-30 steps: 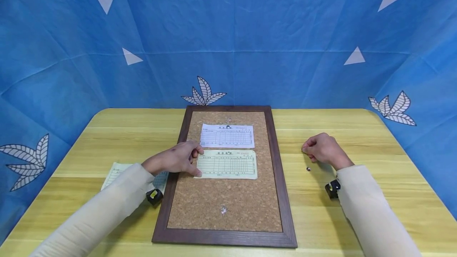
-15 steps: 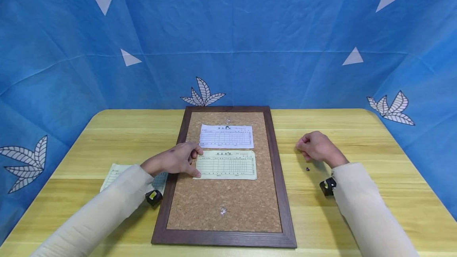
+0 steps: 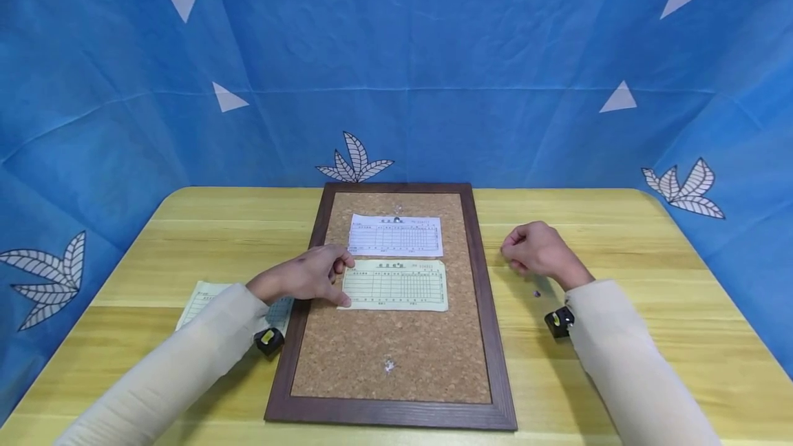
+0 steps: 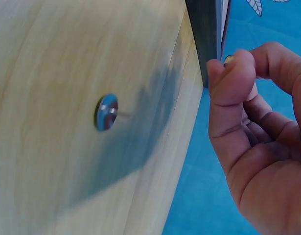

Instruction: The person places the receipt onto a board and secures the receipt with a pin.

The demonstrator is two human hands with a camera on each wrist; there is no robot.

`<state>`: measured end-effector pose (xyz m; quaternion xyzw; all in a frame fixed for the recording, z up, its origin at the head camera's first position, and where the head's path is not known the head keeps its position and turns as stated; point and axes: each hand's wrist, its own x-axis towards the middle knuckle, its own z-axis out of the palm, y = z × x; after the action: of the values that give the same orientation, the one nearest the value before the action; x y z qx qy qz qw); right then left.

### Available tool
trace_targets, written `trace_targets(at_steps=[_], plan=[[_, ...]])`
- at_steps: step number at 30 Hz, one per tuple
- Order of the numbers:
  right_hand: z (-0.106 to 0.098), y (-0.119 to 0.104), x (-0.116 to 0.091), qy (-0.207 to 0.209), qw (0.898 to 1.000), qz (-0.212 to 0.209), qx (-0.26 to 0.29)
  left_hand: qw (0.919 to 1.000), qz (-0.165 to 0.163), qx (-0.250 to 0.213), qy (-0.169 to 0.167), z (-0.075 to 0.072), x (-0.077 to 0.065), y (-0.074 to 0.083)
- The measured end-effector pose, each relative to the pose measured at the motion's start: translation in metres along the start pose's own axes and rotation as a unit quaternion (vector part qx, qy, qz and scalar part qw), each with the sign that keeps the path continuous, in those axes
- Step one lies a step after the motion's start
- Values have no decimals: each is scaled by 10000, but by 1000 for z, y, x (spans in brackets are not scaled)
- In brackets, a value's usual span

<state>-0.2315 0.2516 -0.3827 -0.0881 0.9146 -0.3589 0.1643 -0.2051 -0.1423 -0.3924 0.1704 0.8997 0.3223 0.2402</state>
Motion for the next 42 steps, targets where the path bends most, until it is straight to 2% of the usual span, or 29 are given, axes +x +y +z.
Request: trace_targets(at_steps=[5,12,20,42], plan=[[2,-5,2,-56,9997,-61,249,10000,27,1,14,0,0,0],[3,-7,3,-153,9994,-181,249,10000,58,20,8,-1,-1,0],[7,-13,4,-170,9982,-156,561,10000,42,54,19,-1,-1,2],[17,-25,5,-151,9972,-263,691,10000,24,16,27,0,-2,2]])
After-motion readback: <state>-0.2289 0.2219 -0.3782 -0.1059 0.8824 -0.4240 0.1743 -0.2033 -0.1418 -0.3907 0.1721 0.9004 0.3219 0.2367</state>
